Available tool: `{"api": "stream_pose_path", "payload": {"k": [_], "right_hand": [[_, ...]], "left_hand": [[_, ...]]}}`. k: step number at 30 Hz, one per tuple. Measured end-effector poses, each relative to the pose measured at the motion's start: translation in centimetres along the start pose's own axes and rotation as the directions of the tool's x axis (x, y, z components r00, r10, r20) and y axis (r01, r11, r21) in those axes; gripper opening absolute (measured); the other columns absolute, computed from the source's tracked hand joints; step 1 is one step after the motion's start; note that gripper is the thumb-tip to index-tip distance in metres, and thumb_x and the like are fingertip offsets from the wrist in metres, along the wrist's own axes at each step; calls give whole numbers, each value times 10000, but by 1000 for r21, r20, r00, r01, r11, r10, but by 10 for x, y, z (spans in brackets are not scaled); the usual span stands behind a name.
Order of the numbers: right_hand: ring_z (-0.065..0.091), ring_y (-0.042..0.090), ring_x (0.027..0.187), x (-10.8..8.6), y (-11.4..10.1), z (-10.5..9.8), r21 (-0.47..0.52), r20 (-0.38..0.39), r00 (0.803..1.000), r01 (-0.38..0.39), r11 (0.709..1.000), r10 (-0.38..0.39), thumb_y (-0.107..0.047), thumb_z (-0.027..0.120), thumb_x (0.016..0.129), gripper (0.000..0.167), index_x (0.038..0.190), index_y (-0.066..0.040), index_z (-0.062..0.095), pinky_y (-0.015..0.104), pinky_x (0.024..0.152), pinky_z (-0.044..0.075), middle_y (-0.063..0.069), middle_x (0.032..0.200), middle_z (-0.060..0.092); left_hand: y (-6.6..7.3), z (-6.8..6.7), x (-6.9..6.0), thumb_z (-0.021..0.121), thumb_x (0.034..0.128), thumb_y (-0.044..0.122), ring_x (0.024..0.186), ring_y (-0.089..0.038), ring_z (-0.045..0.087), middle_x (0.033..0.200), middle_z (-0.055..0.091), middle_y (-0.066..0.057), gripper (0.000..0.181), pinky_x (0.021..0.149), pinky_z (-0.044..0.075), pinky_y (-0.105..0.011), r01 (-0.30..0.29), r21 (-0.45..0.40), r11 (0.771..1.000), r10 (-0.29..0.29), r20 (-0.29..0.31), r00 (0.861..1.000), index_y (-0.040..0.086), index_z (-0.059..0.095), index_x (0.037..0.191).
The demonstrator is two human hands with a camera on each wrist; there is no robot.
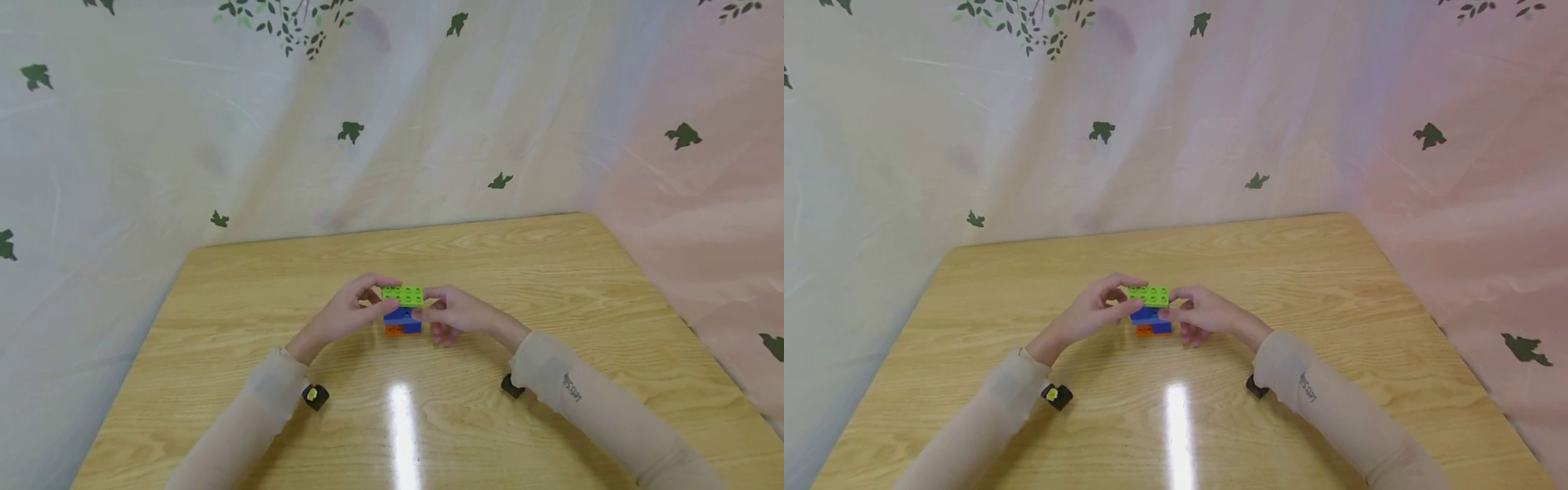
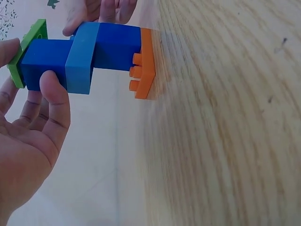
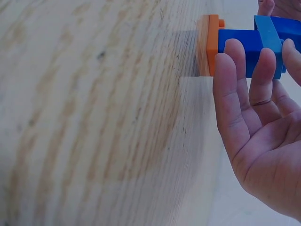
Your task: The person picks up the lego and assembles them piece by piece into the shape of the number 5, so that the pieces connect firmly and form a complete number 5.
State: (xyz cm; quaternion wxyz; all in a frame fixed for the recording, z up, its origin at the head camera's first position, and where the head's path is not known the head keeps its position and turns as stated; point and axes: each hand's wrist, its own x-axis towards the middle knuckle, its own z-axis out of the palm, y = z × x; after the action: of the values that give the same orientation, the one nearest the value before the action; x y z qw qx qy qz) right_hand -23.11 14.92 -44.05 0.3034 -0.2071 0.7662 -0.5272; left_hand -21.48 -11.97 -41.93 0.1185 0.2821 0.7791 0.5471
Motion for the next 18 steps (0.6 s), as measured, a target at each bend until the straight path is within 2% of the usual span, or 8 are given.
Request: {"api": "stream_pose_path", "payload": {"k": [4, 8, 10, 15, 18], "right_hand": [[641, 232, 621, 0, 0, 0, 6, -4, 1000, -5, 1000, 5, -395, 682, 982, 438, 1335, -149, 601, 481, 611, 610, 117, 707, 629], [645, 232, 625, 0, 0, 0, 8, -8, 1000, -7, 1000, 7, -402, 681, 982, 439, 1334, -150, 603, 476, 613, 611, 113, 713, 631], [648, 234, 626, 0, 1, -1, 6, -13, 1000, -8, 1000, 8, -399, 677, 985, 432, 1333, -153, 604, 472, 612, 611, 114, 716, 631], [638, 228, 615, 1, 3, -1, 6, -11, 1000, -2, 1000, 2, -398, 674, 988, 455, 1355, -143, 594, 458, 596, 610, 111, 710, 624], [632, 224, 613, 1, 3, 0, 4, -10, 1000, -3, 1000, 3, -405, 677, 984, 468, 1361, -141, 593, 454, 593, 609, 106, 708, 621]], "left_hand": [[-2, 1, -1, 666, 1008, 236, 912, -416, 605, 1234, 601, -32, 366, 687, 554, -500, -13, -30, 999, 13, -14, 1000, 160, 615, 1362], [-3, 3, -3, 681, 994, 170, 872, -457, 618, 1230, 598, -48, 354, 637, 560, -424, -62, -34, 997, 62, -20, 998, 165, 623, 1343], [-3, 3, -3, 683, 992, 164, 841, -484, 618, 1236, 593, -48, 360, 618, 555, -423, -80, -35, 996, 79, -19, 997, 172, 619, 1347], [-4, 4, -3, 661, 1009, 177, 774, -546, 594, 1205, 617, -68, 352, 676, 567, -499, -49, -87, 995, 47, -23, 999, 177, 603, 1356], [-5, 5, -3, 662, 1007, 171, 756, -565, 583, 1171, 638, -95, 356, 690, 568, -506, -40, -104, 994, 38, -28, 999, 158, 599, 1358]]}}
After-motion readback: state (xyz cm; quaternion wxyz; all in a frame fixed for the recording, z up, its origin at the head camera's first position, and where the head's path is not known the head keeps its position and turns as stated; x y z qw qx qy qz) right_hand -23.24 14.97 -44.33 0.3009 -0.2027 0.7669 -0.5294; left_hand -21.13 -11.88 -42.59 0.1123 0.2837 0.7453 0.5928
